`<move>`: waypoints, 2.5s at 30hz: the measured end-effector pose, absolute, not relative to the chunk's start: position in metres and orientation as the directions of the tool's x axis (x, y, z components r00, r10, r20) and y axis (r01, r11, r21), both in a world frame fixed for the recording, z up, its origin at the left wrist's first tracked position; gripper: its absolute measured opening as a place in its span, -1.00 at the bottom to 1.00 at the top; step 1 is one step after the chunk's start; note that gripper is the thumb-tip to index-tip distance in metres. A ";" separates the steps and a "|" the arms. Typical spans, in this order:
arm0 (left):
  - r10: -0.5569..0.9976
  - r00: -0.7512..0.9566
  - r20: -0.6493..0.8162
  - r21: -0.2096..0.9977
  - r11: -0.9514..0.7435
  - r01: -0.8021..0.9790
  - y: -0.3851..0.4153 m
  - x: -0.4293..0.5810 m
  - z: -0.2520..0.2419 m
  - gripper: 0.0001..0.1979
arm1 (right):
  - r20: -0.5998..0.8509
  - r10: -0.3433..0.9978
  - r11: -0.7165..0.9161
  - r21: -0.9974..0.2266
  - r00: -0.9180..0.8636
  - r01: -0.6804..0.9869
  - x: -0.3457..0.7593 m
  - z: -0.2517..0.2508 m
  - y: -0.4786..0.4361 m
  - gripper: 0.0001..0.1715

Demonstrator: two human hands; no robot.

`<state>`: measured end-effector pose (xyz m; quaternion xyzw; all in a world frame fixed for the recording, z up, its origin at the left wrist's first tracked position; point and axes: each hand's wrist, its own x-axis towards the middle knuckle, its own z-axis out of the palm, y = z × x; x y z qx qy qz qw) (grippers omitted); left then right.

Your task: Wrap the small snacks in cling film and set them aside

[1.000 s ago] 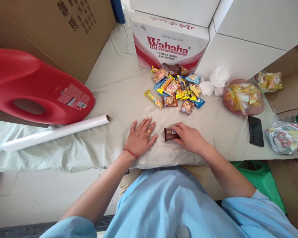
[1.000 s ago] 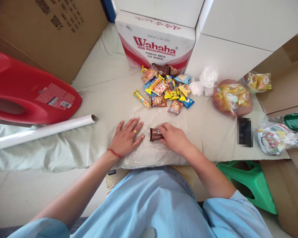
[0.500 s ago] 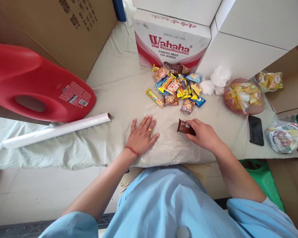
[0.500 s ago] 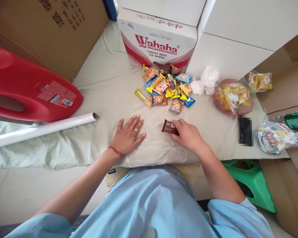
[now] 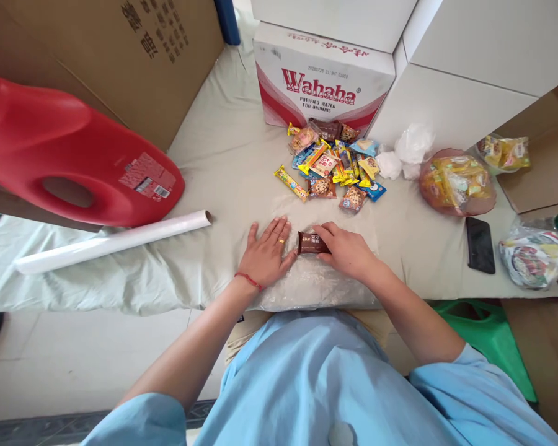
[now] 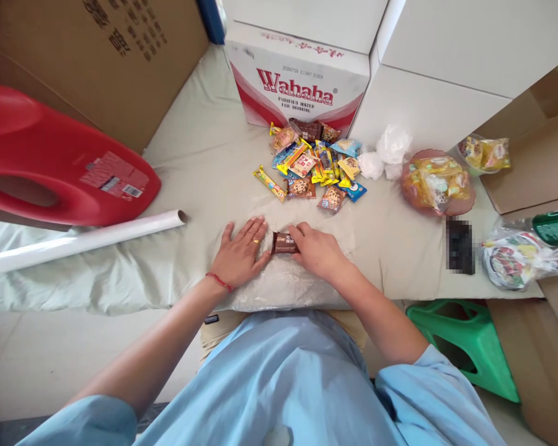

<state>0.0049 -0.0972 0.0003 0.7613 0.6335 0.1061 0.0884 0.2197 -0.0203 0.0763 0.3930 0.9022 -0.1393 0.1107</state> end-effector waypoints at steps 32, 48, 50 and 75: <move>0.834 0.497 0.240 0.438 -0.549 0.711 -0.172 -0.044 0.009 -0.32 | 0.215 0.627 0.739 -0.469 -0.749 0.484 0.359 0.041 -0.095 -0.45; 0.993 0.100 -0.064 0.821 -0.004 0.571 -0.082 -0.065 0.028 -0.59 | -0.028 0.807 0.427 -0.660 -0.589 0.617 0.359 0.063 -0.005 -0.66; 0.998 0.030 -0.062 0.810 0.032 0.586 -0.059 -0.063 0.020 -0.62 | -0.104 0.840 0.362 -0.624 -0.533 0.692 0.348 0.059 0.017 -0.63; 0.910 0.382 0.158 0.259 -0.412 0.874 -0.083 0.079 0.033 -0.61 | -0.159 0.797 0.572 -0.115 -0.583 0.812 0.203 0.051 0.102 -0.29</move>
